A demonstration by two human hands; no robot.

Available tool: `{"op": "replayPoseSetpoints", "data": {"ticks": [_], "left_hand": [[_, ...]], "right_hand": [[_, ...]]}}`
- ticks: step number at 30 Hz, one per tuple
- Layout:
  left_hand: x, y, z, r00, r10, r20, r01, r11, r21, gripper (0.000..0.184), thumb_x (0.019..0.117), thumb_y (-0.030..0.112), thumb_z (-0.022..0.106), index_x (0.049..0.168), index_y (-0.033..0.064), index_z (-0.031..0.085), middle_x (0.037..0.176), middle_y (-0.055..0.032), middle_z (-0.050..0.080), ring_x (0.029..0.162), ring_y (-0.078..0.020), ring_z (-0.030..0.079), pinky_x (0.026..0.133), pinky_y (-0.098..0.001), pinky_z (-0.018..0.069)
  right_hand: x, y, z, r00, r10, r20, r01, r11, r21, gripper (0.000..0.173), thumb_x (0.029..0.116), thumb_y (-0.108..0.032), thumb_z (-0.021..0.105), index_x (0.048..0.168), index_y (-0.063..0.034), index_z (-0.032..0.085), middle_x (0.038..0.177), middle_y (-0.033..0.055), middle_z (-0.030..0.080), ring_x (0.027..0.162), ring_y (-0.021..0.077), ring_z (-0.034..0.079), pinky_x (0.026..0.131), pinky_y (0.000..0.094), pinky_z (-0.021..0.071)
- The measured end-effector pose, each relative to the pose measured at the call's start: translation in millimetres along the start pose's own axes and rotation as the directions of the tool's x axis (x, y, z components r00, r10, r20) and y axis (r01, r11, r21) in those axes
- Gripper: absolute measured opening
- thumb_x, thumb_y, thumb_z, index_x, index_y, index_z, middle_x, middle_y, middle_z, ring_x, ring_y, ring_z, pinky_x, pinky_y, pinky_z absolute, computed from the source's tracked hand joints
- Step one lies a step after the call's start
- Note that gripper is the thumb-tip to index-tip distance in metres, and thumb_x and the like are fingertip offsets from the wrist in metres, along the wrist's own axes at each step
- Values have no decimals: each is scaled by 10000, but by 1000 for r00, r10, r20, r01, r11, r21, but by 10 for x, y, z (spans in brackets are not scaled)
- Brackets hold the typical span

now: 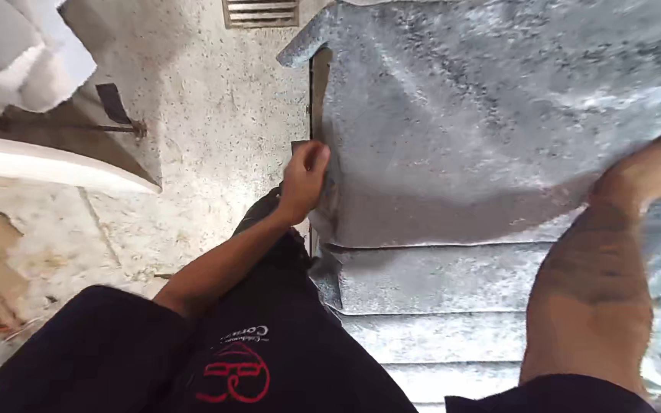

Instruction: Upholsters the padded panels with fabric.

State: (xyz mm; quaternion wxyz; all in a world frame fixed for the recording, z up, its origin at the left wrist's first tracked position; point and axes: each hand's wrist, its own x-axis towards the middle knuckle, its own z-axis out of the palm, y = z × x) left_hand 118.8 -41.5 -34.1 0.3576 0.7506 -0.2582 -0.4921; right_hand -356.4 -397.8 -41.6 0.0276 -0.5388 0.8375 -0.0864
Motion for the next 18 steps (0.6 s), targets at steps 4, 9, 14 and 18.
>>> {"op": "replayPoseSetpoints", "data": {"ticks": [4,9,14,18], "left_hand": [[415,520,43,987,128,-93,-130,991,-14,603,903,397,768,1319,-3,592,1180,-119,691,1023,-187,702,906,-391,602],[485,516,214,977,112,-184,-78,980,185,392,971,298,646,1220,-5,649,1107,-118,695,978,-146,683,901,-355,567],[257,184,202,936,349,-46,-342,933,113,204,1023,119,507,1190,1,521,1001,-55,646,931,-85,645,874,-296,548],[3,67,189,862,484,-149,-409,839,359,358,1029,268,574,1198,-48,560,988,-129,646,883,-164,647,816,-341,551]], "right_hand": [[14,1,-128,997,-25,79,22,999,34,603,991,-544,476,1399,-112,579,1350,122,648,1286,243,597,1096,451,462],[16,-42,-108,995,10,-104,4,991,133,345,955,-314,574,1230,-135,681,1177,50,720,1144,185,667,976,406,525],[198,665,98,953,-197,-230,303,644,702,199,1037,-137,552,1105,36,623,882,61,633,830,103,627,785,273,543],[178,1010,-39,960,-256,-108,194,340,920,73,1071,-77,457,1058,-41,519,900,37,576,838,133,611,792,346,564]]}}
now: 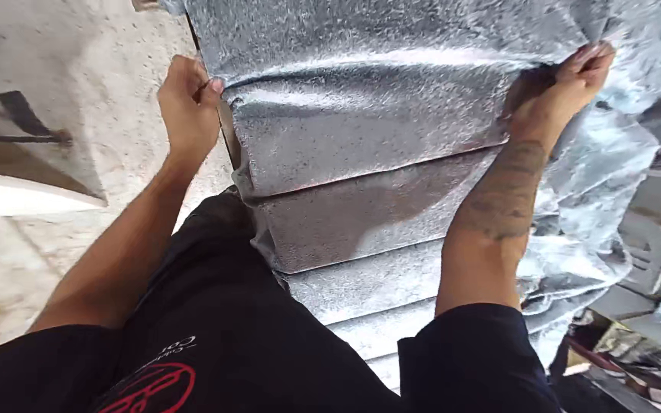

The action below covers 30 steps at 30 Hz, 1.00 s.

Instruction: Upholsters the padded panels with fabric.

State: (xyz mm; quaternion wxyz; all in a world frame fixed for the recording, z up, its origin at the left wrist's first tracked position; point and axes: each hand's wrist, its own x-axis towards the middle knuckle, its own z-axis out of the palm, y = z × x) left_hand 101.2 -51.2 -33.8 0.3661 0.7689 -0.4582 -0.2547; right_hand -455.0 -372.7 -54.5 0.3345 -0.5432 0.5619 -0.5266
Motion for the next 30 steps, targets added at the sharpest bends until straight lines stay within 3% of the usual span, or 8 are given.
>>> {"op": "replayPoseSetpoints", "data": {"ticks": [2,4,7,11,20,23,26,30], "left_hand": [[-365,354,-31,997,76,-3,-75,988,136,484,1045,342,532,1295,-72,532,1271,-237,593,1189,-281,590,1016,-397,495],[-897,681,151,924,258,282,-300,947,115,440,1068,317,507,1305,-46,582,1399,-247,562,1370,-334,504,1171,-466,399],[-1448,890,803,670,379,638,-547,833,79,506,1096,343,403,1472,27,525,1556,-141,490,1487,-272,407,1232,-447,339],[-1648,1130,1278,712,216,668,-531,788,311,618,1099,319,353,1573,-73,293,1604,-281,354,1518,-388,318,1234,-524,285],[-1492,1029,831,719,50,693,-388,856,340,509,1083,257,351,1544,64,449,1544,-99,516,1314,-277,600,1030,-500,524],[-1267,958,854,727,-2,686,-311,890,332,429,1061,260,424,1437,182,616,1172,-122,742,1042,-340,719,875,-599,558],[-1193,821,669,667,-56,743,-222,937,270,423,1070,337,441,1446,248,613,1207,-96,742,1159,-277,689,1031,-568,503],[-1310,526,270,716,-62,695,-9,995,98,390,1084,313,488,1447,238,609,1368,-33,675,1273,-146,628,1130,-422,477]], "right_hand": [[-247,-110,-37,986,-89,-139,62,980,-188,184,1039,-81,501,1135,54,581,968,94,636,910,139,624,837,300,539],[-881,-473,0,973,-161,-165,76,899,-432,356,1035,-150,522,1247,134,551,1081,178,655,989,178,637,891,284,536],[-2348,-981,289,951,-101,293,270,735,-622,396,1060,-271,493,1231,57,636,1242,214,655,1204,277,618,1059,421,498],[-3625,-1046,678,792,-4,610,467,648,-602,513,1035,-367,487,1443,-71,581,1524,147,524,1491,320,388,1262,512,270],[-3676,-1163,1037,622,-145,770,641,660,-393,402,1047,-262,465,1254,-6,696,1331,185,671,1310,338,595,1190,495,371],[-3756,-1141,1187,648,-70,759,605,653,-456,433,1059,-265,413,1230,7,704,1296,184,688,1294,330,606,1187,471,374],[-3778,-1327,1322,621,55,782,615,585,-529,470,1039,-331,390,941,34,670,1021,213,701,1091,383,653,1050,510,454],[-3650,-1456,1342,573,92,814,595,636,-491,437,1041,-316,412,976,1,705,1052,176,709,1124,349,645,1061,493,461]]}}
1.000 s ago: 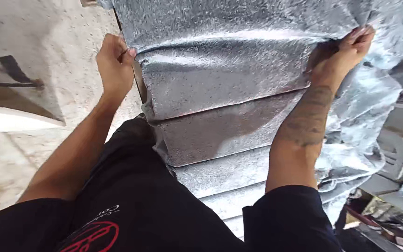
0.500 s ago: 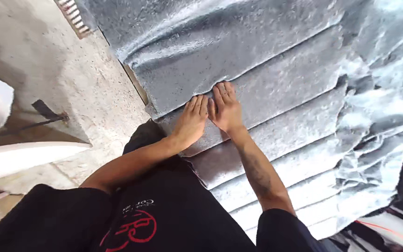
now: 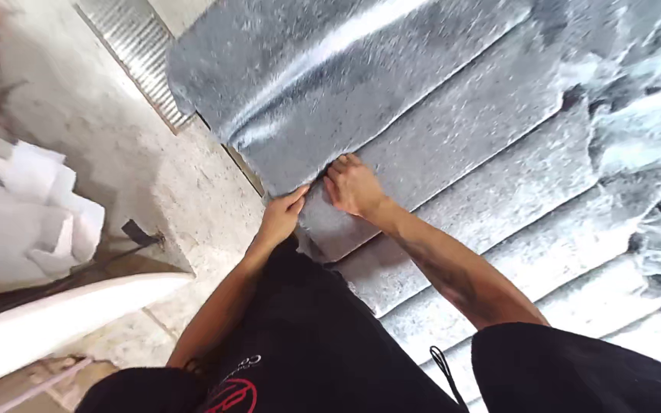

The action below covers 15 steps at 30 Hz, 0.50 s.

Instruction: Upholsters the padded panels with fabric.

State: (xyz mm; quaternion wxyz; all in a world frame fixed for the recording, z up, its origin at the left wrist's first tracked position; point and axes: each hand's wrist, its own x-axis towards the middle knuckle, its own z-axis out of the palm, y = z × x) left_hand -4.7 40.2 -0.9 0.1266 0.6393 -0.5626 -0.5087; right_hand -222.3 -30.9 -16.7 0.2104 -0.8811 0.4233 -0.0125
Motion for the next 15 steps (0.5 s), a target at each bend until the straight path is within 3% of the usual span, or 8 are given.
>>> {"op": "replayPoseSetpoints", "data": {"ticks": [2,5,7,9,10,12,14,15], "left_hand": [[-71,-102,-49,999,-49,9,50,997,-59,358,1074,268,509,1400,229,654,1352,5,686,1270,-92,622,1135,-370,477],[-165,280,-31,994,76,-79,-57,973,226,405,1077,312,456,1387,147,660,1149,-105,756,1031,-221,732,948,-474,575],[19,613,151,956,291,-22,-263,892,367,453,1089,295,409,1450,86,585,1356,-102,677,1193,-216,685,1023,-442,555],[313,886,477,933,312,181,-360,813,457,557,1102,302,372,1574,7,364,1618,-168,394,1499,-263,389,1233,-434,333],[557,980,635,922,324,214,-388,776,497,590,1092,280,396,1577,-45,310,1636,-221,330,1530,-316,318,1250,-459,285],[855,1073,865,924,335,186,-381,741,554,594,1082,258,402,1570,-65,301,1632,-229,332,1532,-324,309,1244,-443,294],[996,1145,967,930,330,161,-357,710,606,585,1060,238,407,1545,-84,348,1609,-229,377,1508,-318,361,1226,-443,325],[1053,1197,940,936,313,158,-337,677,654,575,1015,222,443,1504,-80,426,1553,-221,464,1441,-319,463,1167,-459,404]], "right_hand": [[-64,-14,-8,999,-37,8,35,991,127,391,1044,-285,427,1021,-47,737,1076,123,730,1133,293,658,1068,461,473],[-340,297,-106,971,39,-237,-17,995,95,382,1061,-262,442,1222,-41,709,1272,122,703,1280,264,619,1163,449,428],[-489,776,-200,931,150,-332,-147,989,33,400,1057,-252,448,1313,-35,667,1381,135,652,1367,274,557,1215,456,368],[-579,993,-183,950,157,-268,-153,988,38,439,1059,-245,425,1403,-41,608,1467,137,589,1443,278,474,1265,462,275],[-520,1073,-178,956,142,-258,-137,990,36,458,1062,-262,408,1412,-36,600,1481,146,576,1456,286,458,1273,469,251],[-411,1143,-154,958,138,-252,-132,990,41,491,1076,-310,369,1391,-23,614,1466,153,589,1446,286,471,1274,477,235],[-304,1177,-170,956,167,-241,-168,986,15,490,1069,-323,370,1314,-20,666,1390,148,645,1392,291,527,1253,472,272],[-239,1150,-151,952,178,-248,-183,983,3,465,1051,-303,388,1224,-7,703,1310,160,685,1337,315,571,1223,485,313]]}}
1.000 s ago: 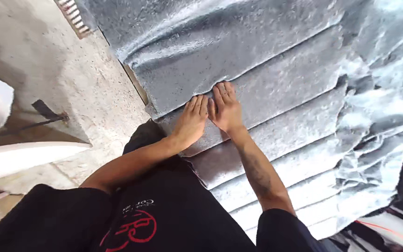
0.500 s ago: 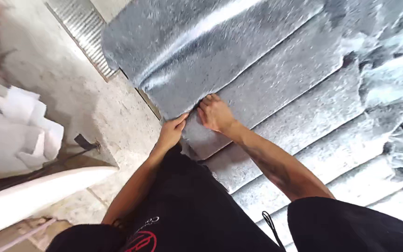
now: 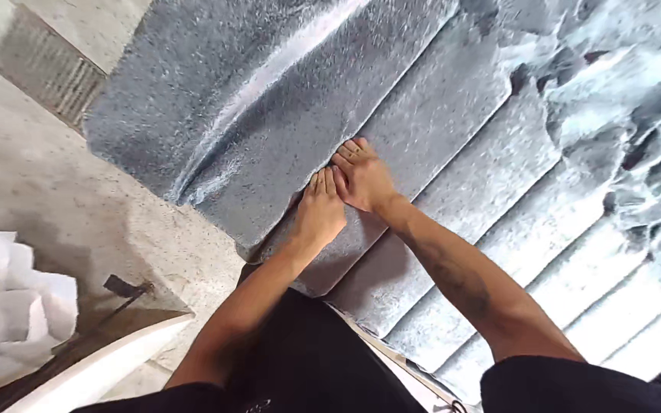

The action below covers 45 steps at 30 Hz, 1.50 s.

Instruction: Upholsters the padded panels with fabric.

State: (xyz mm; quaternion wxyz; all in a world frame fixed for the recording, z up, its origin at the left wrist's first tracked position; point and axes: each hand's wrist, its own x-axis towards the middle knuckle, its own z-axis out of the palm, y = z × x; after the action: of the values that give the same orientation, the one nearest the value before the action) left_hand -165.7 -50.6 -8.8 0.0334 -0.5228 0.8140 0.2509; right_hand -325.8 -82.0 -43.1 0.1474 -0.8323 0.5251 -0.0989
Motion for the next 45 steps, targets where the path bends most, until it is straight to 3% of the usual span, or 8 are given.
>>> {"op": "replayPoseSetpoints", "data": {"ticks": [3,10,18,21,28,32,38,45], "left_hand": [[2,-70,-342,978,-59,198,63,998,-11,460,1021,239,445,1396,12,584,1233,-198,692,1071,-379,692,851,-580,549],[-41,-467,-372,971,49,235,31,946,-323,528,1094,279,332,1609,165,363,1432,-101,625,1234,-239,658,1061,-457,511],[104,23,36,918,240,-315,-374,789,-488,578,1039,250,534,1495,-92,440,1571,-263,419,1493,-309,400,1222,-415,403],[880,270,-11,937,276,-215,-336,883,-328,599,1044,305,484,1538,-27,416,1619,-178,388,1509,-246,374,1235,-392,360],[1642,648,41,986,133,-104,-134,991,2,549,1028,282,370,1458,-27,515,1418,-154,610,1006,-285,721,718,-480,584],[1679,599,-73,980,178,-92,-187,977,-106,582,1059,329,375,1540,6,432,1544,-148,507,1223,-250,662,912,-410,578],[1775,577,-172,971,240,-19,-229,893,-388,708,1043,430,489,1603,34,312,1677,-113,293,1486,-167,404,1168,-326,422],[2492,874,-170,944,324,-63,-318,841,-438,767,1025,411,560,1644,107,225,1718,-31,193,1510,-119,347,1175,-339,419]], "right_hand": [[-63,-99,-9,997,-69,28,68,997,43,385,1007,-269,431,993,-4,710,1107,170,723,1173,345,646,1120,500,414],[312,1058,-436,991,132,-12,-132,980,-149,477,1061,-332,341,1184,-50,705,1284,134,695,1286,324,609,1223,619,248],[354,878,-578,992,-77,100,59,983,177,416,1033,-323,408,902,-93,728,894,81,721,937,271,702,864,500,552],[404,1609,-797,993,-113,32,112,993,43,412,1057,-322,403,1084,-68,726,1131,106,739,1172,292,662,1119,499,444],[441,1678,-522,995,97,-34,-97,995,2,386,979,-307,430,795,-35,633,833,147,692,954,355,686,993,538,485],[556,2137,-886,999,-5,33,8,996,-84,385,1028,-296,405,995,-53,701,1054,137,733,1099,339,680,1080,535,458],[1038,2916,-1392,734,679,1,-674,728,-121,480,977,-405,444,865,-3,681,979,299,682,994,516,664,770,736,488],[1234,3414,-1047,587,779,-221,-743,627,235,703,854,-566,717,1369,-103,597,1359,238,586,1252,427,568,1023,659,447]]}}
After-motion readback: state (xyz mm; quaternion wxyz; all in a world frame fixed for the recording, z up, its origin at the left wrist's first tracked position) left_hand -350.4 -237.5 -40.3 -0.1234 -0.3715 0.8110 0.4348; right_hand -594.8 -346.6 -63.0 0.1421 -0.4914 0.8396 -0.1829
